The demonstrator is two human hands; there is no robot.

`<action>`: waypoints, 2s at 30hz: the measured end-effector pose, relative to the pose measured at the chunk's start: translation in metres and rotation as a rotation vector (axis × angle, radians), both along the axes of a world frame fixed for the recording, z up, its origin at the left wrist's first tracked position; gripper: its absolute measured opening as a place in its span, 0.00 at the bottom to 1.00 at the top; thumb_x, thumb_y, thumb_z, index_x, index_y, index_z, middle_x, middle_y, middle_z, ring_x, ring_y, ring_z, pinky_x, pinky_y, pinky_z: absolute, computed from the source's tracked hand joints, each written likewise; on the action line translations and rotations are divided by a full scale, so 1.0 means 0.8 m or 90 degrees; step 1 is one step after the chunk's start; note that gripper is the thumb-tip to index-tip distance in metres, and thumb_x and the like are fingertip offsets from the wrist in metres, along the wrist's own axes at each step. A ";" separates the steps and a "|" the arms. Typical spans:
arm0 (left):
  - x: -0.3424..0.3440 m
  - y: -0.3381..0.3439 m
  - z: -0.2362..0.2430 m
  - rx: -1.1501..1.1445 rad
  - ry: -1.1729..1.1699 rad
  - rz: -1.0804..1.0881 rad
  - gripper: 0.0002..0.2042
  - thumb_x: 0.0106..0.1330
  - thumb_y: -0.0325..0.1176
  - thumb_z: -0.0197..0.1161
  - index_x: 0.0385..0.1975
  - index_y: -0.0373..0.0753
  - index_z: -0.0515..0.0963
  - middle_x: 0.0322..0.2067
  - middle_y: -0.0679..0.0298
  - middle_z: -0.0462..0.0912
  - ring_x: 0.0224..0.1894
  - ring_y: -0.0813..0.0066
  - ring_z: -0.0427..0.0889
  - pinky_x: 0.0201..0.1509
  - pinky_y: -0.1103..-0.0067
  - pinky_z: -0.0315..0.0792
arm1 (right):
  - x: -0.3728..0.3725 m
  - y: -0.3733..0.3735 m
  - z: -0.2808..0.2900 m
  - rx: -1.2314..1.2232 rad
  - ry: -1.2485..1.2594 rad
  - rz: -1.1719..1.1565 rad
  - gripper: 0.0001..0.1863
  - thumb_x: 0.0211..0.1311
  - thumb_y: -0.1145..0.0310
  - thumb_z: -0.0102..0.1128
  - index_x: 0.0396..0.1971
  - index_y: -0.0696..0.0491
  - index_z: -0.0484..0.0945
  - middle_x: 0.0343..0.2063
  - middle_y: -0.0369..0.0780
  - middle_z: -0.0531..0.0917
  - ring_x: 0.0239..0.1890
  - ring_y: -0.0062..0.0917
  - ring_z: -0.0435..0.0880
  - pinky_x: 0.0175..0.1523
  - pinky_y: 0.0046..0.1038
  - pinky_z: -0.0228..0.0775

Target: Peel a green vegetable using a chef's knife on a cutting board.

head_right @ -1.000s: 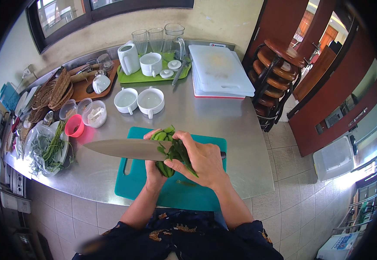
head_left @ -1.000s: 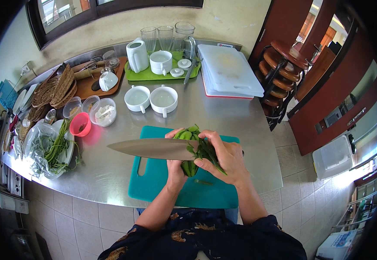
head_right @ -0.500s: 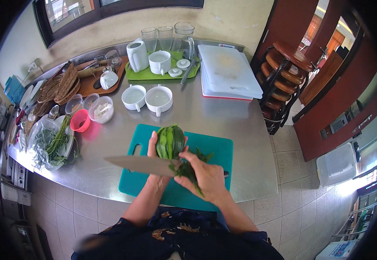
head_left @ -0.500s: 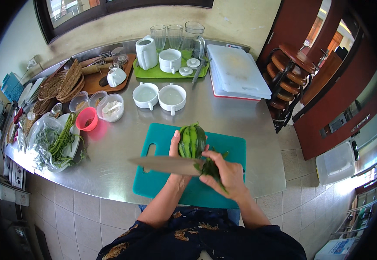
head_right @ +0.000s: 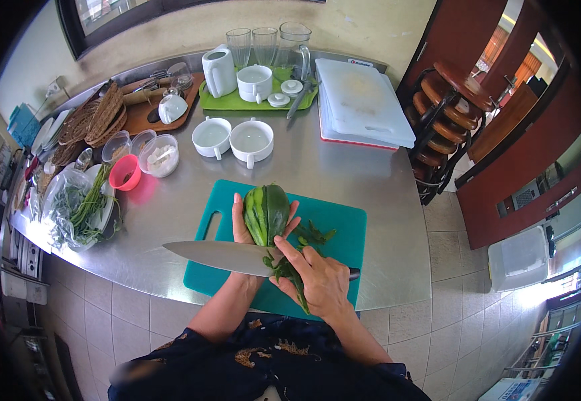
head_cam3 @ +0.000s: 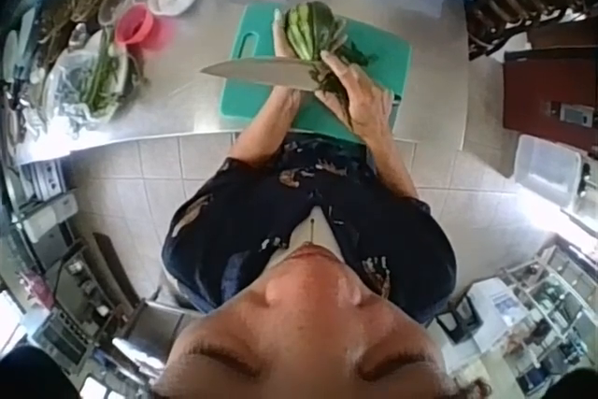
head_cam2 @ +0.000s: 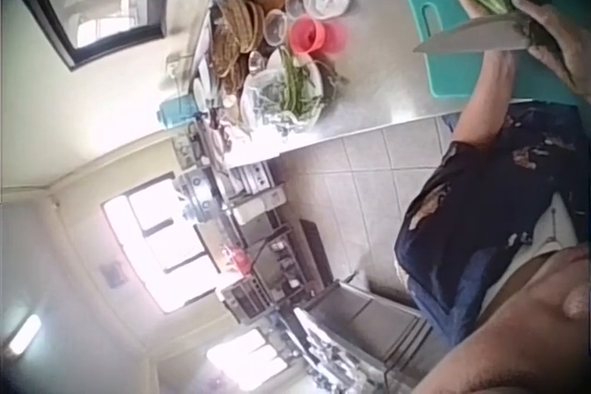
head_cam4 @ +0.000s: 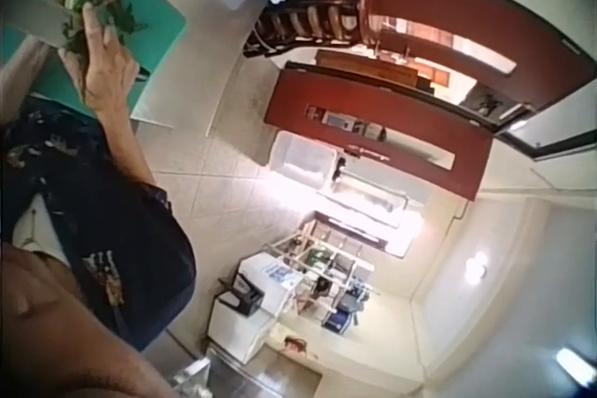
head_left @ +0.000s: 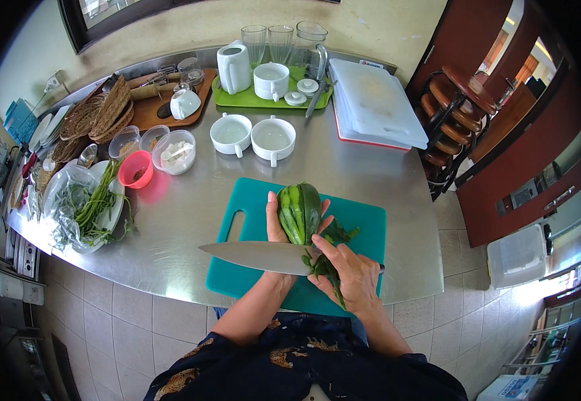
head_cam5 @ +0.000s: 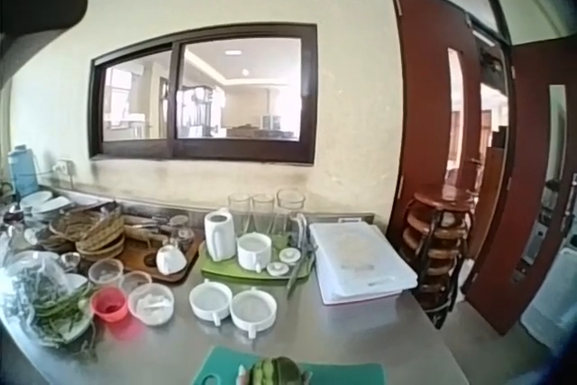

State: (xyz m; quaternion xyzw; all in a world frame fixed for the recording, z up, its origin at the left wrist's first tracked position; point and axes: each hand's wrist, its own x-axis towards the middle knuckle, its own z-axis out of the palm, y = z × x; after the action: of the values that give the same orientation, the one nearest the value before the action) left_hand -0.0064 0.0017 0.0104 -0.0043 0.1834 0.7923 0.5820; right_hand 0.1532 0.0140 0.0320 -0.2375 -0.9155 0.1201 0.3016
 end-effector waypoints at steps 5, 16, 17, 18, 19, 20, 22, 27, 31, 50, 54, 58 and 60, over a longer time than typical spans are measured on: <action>0.003 -0.003 0.003 -0.011 0.049 0.022 0.27 0.68 0.61 0.58 0.50 0.41 0.79 0.47 0.62 0.82 0.58 0.55 0.79 0.66 0.63 0.70 | -0.003 0.000 0.000 -0.010 0.006 -0.005 0.37 0.53 0.48 0.71 0.65 0.40 0.74 0.23 0.34 0.72 0.16 0.25 0.73 0.22 0.29 0.64; 0.005 0.003 -0.004 -0.023 0.059 0.079 0.24 0.70 0.55 0.57 0.49 0.38 0.77 0.43 0.58 0.82 0.51 0.59 0.83 0.39 0.75 0.86 | -0.007 0.000 -0.004 0.025 0.004 -0.029 0.34 0.57 0.44 0.68 0.63 0.41 0.76 0.24 0.34 0.73 0.16 0.25 0.73 0.22 0.29 0.65; 0.005 0.003 -0.004 -0.026 0.072 0.083 0.24 0.70 0.55 0.57 0.49 0.38 0.77 0.43 0.57 0.82 0.50 0.60 0.83 0.38 0.75 0.86 | -0.008 0.001 -0.005 0.024 0.012 -0.026 0.33 0.57 0.44 0.67 0.61 0.41 0.77 0.25 0.35 0.74 0.17 0.26 0.74 0.22 0.28 0.66; 0.005 0.003 -0.004 -0.028 0.086 0.087 0.24 0.70 0.55 0.56 0.49 0.38 0.77 0.42 0.57 0.83 0.49 0.60 0.84 0.38 0.75 0.86 | -0.009 0.003 -0.006 0.025 0.012 -0.028 0.33 0.57 0.44 0.67 0.61 0.41 0.77 0.25 0.35 0.74 0.17 0.26 0.74 0.22 0.28 0.66; 0.005 0.002 -0.003 -0.027 0.086 0.086 0.24 0.70 0.55 0.56 0.49 0.38 0.77 0.42 0.57 0.83 0.49 0.60 0.84 0.38 0.75 0.86 | -0.011 0.005 -0.007 0.029 0.026 -0.022 0.32 0.58 0.44 0.67 0.60 0.43 0.77 0.26 0.35 0.76 0.17 0.27 0.76 0.23 0.29 0.67; 0.006 0.002 -0.003 -0.043 0.090 0.079 0.24 0.70 0.55 0.56 0.49 0.38 0.77 0.41 0.57 0.83 0.48 0.60 0.84 0.37 0.75 0.85 | -0.011 0.007 -0.007 0.034 0.040 -0.017 0.32 0.58 0.45 0.68 0.60 0.44 0.77 0.27 0.36 0.77 0.18 0.27 0.77 0.23 0.29 0.68; 0.005 0.001 -0.003 -0.060 0.094 0.073 0.24 0.70 0.55 0.56 0.49 0.38 0.77 0.41 0.57 0.83 0.48 0.61 0.84 0.37 0.75 0.85 | -0.013 0.008 -0.005 0.008 0.039 -0.004 0.32 0.58 0.46 0.68 0.60 0.45 0.76 0.28 0.37 0.79 0.19 0.28 0.79 0.23 0.29 0.69; 0.006 0.001 0.000 -0.064 0.088 0.071 0.24 0.69 0.55 0.57 0.49 0.39 0.76 0.41 0.58 0.83 0.47 0.61 0.84 0.38 0.75 0.83 | -0.013 0.010 0.009 -0.050 0.063 0.038 0.33 0.57 0.48 0.70 0.61 0.47 0.74 0.32 0.38 0.83 0.20 0.29 0.82 0.25 0.30 0.71; 0.007 -0.002 0.004 -0.059 0.109 0.059 0.23 0.69 0.55 0.57 0.49 0.40 0.76 0.40 0.59 0.83 0.48 0.61 0.84 0.39 0.75 0.83 | -0.012 0.013 0.007 -0.035 0.029 0.029 0.34 0.56 0.49 0.71 0.61 0.48 0.73 0.35 0.39 0.85 0.21 0.31 0.83 0.26 0.30 0.73; 0.009 -0.004 0.004 -0.048 0.090 0.023 0.24 0.66 0.57 0.59 0.47 0.41 0.76 0.40 0.61 0.80 0.48 0.59 0.82 0.51 0.64 0.79 | -0.023 0.024 0.009 -0.001 0.024 0.028 0.30 0.53 0.53 0.74 0.54 0.48 0.74 0.28 0.37 0.81 0.22 0.32 0.81 0.28 0.31 0.71; 0.006 -0.001 0.002 -0.040 0.098 0.019 0.24 0.66 0.57 0.59 0.46 0.40 0.78 0.39 0.60 0.82 0.48 0.59 0.83 0.51 0.66 0.79 | -0.009 0.031 0.011 -0.008 -0.015 0.011 0.31 0.57 0.45 0.68 0.59 0.41 0.76 0.27 0.35 0.77 0.22 0.30 0.80 0.26 0.31 0.70; 0.008 -0.005 0.003 -0.060 0.100 0.020 0.24 0.66 0.56 0.59 0.46 0.40 0.77 0.38 0.60 0.82 0.47 0.59 0.84 0.52 0.66 0.79 | -0.008 0.027 0.010 -0.001 -0.030 0.001 0.32 0.57 0.45 0.68 0.61 0.40 0.76 0.26 0.35 0.76 0.20 0.29 0.79 0.26 0.31 0.69; 0.009 -0.007 0.004 -0.055 0.085 0.041 0.24 0.66 0.56 0.59 0.46 0.39 0.77 0.39 0.59 0.82 0.46 0.59 0.84 0.52 0.66 0.80 | -0.011 0.025 0.008 0.001 -0.025 0.001 0.32 0.57 0.45 0.68 0.60 0.41 0.76 0.26 0.35 0.76 0.20 0.30 0.79 0.26 0.31 0.69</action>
State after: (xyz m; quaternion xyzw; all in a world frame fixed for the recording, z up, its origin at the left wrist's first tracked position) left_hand 0.0007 -0.0038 0.0132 0.0172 0.2554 0.8006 0.5418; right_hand 0.1447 0.0344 0.0383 -0.2392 -0.9215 0.1150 0.2836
